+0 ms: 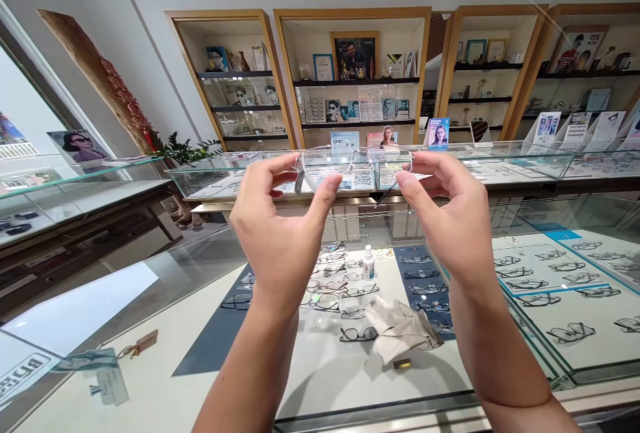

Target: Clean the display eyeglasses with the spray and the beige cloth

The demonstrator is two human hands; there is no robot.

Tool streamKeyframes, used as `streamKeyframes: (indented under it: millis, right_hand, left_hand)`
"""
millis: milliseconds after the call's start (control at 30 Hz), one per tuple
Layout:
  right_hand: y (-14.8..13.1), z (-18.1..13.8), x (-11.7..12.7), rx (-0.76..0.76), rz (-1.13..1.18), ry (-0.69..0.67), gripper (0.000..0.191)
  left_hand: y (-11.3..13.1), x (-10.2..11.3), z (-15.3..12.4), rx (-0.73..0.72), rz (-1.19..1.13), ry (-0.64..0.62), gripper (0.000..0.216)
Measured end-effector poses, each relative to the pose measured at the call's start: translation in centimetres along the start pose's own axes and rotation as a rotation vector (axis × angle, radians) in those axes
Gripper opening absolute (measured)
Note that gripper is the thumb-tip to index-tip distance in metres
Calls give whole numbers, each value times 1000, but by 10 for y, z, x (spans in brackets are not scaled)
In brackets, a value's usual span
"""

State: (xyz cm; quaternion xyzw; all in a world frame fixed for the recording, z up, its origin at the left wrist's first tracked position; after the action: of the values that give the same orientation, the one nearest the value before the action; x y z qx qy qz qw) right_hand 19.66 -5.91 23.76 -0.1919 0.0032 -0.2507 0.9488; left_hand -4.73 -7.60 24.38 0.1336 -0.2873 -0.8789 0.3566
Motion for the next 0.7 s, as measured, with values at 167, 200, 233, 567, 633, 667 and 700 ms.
streamKeyframes:
  millis: [167, 200, 233, 567, 633, 667, 700]
  right_hand:
    - [1, 0, 1, 0, -14, 0, 37]
    - [1, 0, 1, 0, -12, 0, 37]
    - [1, 0, 1, 3, -9, -1, 37]
    - [-3, 0, 2, 14, -26, 4, 36]
    - [-3, 0, 2, 22, -31, 5, 36]
    - [-3, 0, 3, 26, -33, 5, 36]
    - [-4, 0, 3, 30, -35, 4, 36]
  left_hand:
    - [0, 0, 0, -17, 12, -3, 41]
    - [0, 0, 0, -20, 14, -4, 41]
    - [0, 0, 0, -23, 16, -5, 42]
    - [0, 1, 1, -9, -1, -9, 41]
    - [0, 1, 1, -14, 4, -9, 41]
    - [-1, 1, 1, -18, 7, -9, 41]
    - [-1, 0, 1, -22, 10, -9, 41]
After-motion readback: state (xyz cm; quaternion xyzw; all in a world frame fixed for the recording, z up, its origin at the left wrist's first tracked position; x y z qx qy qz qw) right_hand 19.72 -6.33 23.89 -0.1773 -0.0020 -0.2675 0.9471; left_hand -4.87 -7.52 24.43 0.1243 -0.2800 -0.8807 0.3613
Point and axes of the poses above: each hand's wrist, its own z-axis towards the middle knuckle, its own x-axis out of the back of the hand, y = z × x, the point moved 7 cm from there along z, towards the middle knuckle, and after that the axes turned 14 degrees about x, right-handed, at the moved point
